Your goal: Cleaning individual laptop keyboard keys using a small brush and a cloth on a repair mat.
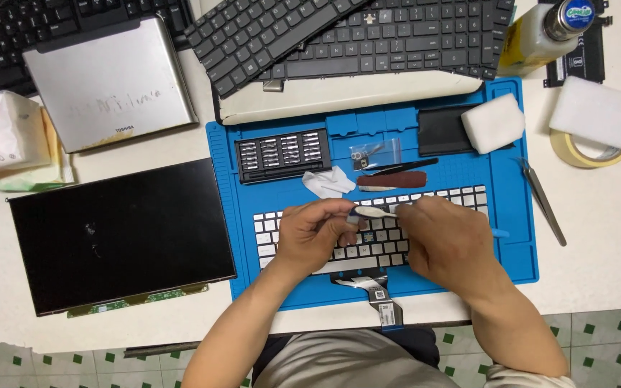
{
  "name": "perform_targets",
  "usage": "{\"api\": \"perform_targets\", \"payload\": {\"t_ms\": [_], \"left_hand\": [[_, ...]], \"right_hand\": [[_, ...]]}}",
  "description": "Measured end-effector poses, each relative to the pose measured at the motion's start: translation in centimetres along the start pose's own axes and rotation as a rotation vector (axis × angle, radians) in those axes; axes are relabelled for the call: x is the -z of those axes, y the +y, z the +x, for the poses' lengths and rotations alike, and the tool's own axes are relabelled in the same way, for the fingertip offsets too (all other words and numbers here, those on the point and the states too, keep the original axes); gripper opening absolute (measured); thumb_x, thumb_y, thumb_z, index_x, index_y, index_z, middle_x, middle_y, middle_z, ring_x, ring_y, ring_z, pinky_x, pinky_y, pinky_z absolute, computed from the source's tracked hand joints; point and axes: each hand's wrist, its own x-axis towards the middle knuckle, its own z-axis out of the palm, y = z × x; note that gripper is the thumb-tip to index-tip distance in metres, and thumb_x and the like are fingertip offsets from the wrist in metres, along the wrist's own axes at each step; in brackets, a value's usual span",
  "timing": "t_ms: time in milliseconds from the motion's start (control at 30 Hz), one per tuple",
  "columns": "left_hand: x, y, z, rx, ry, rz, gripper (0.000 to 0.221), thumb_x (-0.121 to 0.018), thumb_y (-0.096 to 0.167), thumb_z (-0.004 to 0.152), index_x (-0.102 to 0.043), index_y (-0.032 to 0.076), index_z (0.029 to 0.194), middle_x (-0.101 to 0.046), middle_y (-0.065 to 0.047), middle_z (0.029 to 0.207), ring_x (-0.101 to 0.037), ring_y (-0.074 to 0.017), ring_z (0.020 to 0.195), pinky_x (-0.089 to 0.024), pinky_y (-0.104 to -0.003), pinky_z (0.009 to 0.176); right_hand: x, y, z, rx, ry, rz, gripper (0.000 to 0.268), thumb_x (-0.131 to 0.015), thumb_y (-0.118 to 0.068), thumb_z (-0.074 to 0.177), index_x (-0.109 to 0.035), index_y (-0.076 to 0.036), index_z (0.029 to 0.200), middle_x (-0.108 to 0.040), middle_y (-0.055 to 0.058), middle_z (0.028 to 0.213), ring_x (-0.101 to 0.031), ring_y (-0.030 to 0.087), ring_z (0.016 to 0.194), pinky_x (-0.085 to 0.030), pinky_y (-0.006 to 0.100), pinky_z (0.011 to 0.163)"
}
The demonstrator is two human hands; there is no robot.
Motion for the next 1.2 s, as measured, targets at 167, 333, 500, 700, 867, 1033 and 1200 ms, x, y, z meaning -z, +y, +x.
{"api": "perform_targets", "payload": {"t_ms": [167, 333, 500, 700, 867, 1033, 1200], "left_hand": [[-0.1, -0.3, -0.2, 0.003, 0.000, -0.016, 0.012, -0.073, 0.001, 0.092, -0.076, -0.002, 0.103, -0.077, -0.014, 0.069, -0.069, -0.0193, 0.052, -0.059, -0.031, 0.046], [0.0, 0.4, 0.0, 0.044, -0.051, -0.004, 0.011, -0.072, 0.002, 0.093, -0.076, -0.001, 0.102, -0.076, -0.015, 0.069, -0.069, -0.0201, 0.052, -0.059, -0.031, 0.047], [-0.1, 0.9, 0.2, 0.050, -0.042, -0.026, 0.010, -0.073, 0.001, 0.092, -0.076, -0.001, 0.101, -0.076, -0.016, 0.069, -0.070, -0.0198, 0.053, -0.060, -0.031, 0.046], [0.2, 1.2, 0.2, 0.042, -0.037, -0.016, 0.010, -0.071, 0.003, 0.093, -0.076, 0.000, 0.102, -0.076, -0.015, 0.068, -0.069, -0.0193, 0.053, -0.059, -0.032, 0.048], [0.1, 1.2, 0.4, 0.025, -0.043, 0.012, 0.010, -0.072, 0.002, 0.093, -0.076, 0.000, 0.102, -0.076, -0.014, 0.068, -0.069, -0.0193, 0.053, -0.060, -0.032, 0.049], [1.0, 1.7, 0.3, 0.047, -0.046, 0.081, 0.014, -0.072, -0.003, 0.092, -0.076, 0.000, 0.105, -0.077, -0.017, 0.073, -0.071, -0.0220, 0.055, -0.061, -0.035, 0.050], [2.7, 4.3, 1.0, 0.015, 0.127, 0.194, 0.016, -0.069, -0.007, 0.095, -0.071, 0.001, 0.108, -0.077, -0.013, 0.092, -0.078, -0.0196, 0.080, -0.071, -0.028, 0.072]], "right_hand": [[0.7, -0.3, 0.5, 0.009, -0.056, 0.029, 0.029, -0.054, 0.004, 0.082, -0.074, -0.014, 0.091, -0.050, 0.000, 0.057, -0.054, 0.019, 0.046, -0.044, 0.028, 0.042], [1.4, -0.9, 0.9, 0.043, -0.073, 0.170, 0.028, -0.050, 0.003, 0.083, -0.073, -0.013, 0.084, -0.050, 0.001, 0.055, -0.052, 0.020, 0.042, -0.042, 0.027, 0.038], [1.1, -1.0, 0.6, 0.003, -0.078, 0.162, 0.029, -0.051, 0.004, 0.081, -0.074, -0.012, 0.085, -0.050, 0.001, 0.055, -0.053, 0.019, 0.043, -0.044, 0.026, 0.039], [1.2, -0.8, 0.7, 0.060, -0.038, 0.154, 0.030, -0.052, 0.003, 0.083, -0.075, -0.015, 0.086, -0.050, 0.000, 0.056, -0.054, 0.018, 0.045, -0.044, 0.027, 0.040], [1.2, -0.5, 0.7, 0.041, -0.043, 0.077, 0.027, -0.054, 0.003, 0.084, -0.073, -0.016, 0.085, -0.050, -0.001, 0.056, -0.055, 0.020, 0.047, -0.044, 0.030, 0.043], [3.3, 1.1, 0.3, 0.033, -0.093, 0.045, 0.022, -0.056, 0.001, 0.085, -0.063, -0.015, 0.071, -0.046, 0.000, 0.053, -0.054, 0.024, 0.047, -0.043, 0.032, 0.043], [3.3, 4.3, -1.8, -0.113, -0.193, -0.176, 0.016, -0.055, -0.018, 0.109, -0.067, -0.010, 0.115, -0.073, 0.005, 0.106, -0.071, 0.026, 0.086, -0.050, 0.039, 0.065]]}}
